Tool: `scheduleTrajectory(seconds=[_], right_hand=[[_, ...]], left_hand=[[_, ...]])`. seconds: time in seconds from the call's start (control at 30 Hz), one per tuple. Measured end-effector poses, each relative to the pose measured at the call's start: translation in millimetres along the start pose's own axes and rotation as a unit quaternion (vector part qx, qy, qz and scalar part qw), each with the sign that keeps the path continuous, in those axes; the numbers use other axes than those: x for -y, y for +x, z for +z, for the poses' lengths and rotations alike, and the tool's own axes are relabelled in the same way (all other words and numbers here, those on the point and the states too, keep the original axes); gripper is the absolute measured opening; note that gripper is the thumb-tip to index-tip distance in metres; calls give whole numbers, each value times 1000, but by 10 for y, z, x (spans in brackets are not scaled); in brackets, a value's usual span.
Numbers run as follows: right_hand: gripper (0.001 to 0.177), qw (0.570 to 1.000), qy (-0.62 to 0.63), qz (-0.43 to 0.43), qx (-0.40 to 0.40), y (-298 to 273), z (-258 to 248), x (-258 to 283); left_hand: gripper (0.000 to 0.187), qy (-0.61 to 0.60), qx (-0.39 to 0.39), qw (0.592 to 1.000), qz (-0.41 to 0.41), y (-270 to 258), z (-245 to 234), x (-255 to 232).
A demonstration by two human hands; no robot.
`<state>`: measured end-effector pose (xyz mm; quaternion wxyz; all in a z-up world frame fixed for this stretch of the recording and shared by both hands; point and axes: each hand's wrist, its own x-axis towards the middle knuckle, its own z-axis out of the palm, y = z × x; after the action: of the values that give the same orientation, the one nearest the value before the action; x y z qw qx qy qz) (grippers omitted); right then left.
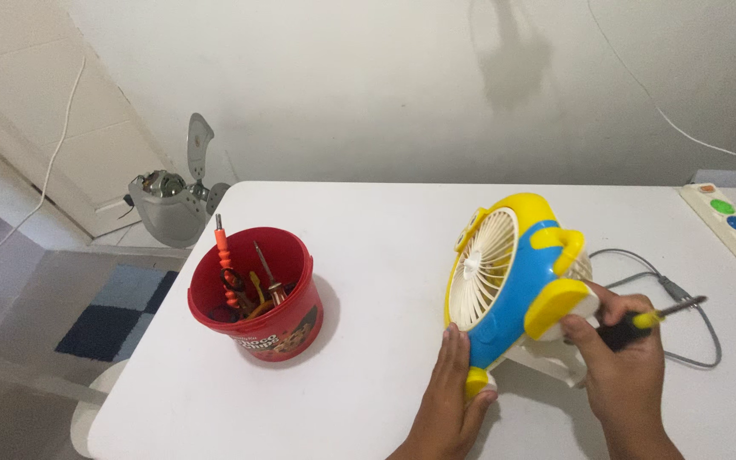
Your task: The person unplugs a yellow and blue electric fan, removes the front grill and central hub cap, then uses a screwdriver to remove several screws from the fan's base and rear housing. The person places the removed screws on the table.
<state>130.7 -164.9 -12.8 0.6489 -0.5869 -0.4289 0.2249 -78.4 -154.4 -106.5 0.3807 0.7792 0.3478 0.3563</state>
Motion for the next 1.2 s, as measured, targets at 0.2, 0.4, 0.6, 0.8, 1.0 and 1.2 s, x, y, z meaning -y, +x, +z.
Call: scheduleTrajectory(seconds=[0.2, 0.4, 0.6, 0.8, 1.0, 1.2], right_hand=[[29, 991, 33, -88, 95, 72, 394, 261], [15, 964, -167, 64, 197, 0, 851, 461], [18, 903, -259, 18, 343, -233, 1238, 367], [49, 868, -264, -73, 413, -409, 1364, 76], [41, 864, -256, -139, 412, -469, 1342, -265], [42, 869, -263, -113, 403, -439, 1336, -468]], left_hand=[[91, -74, 20, 997, 13, -14, 37, -72], [113, -257, 68, 964, -31, 21, 23, -111], [107, -204, 184, 959, -70, 42, 279, 234], [101, -87, 220, 967, -94, 115, 640, 831], [97, -23, 235, 966, -104, 32, 835, 1144], [95, -39, 213, 971, -105, 50, 775, 990]])
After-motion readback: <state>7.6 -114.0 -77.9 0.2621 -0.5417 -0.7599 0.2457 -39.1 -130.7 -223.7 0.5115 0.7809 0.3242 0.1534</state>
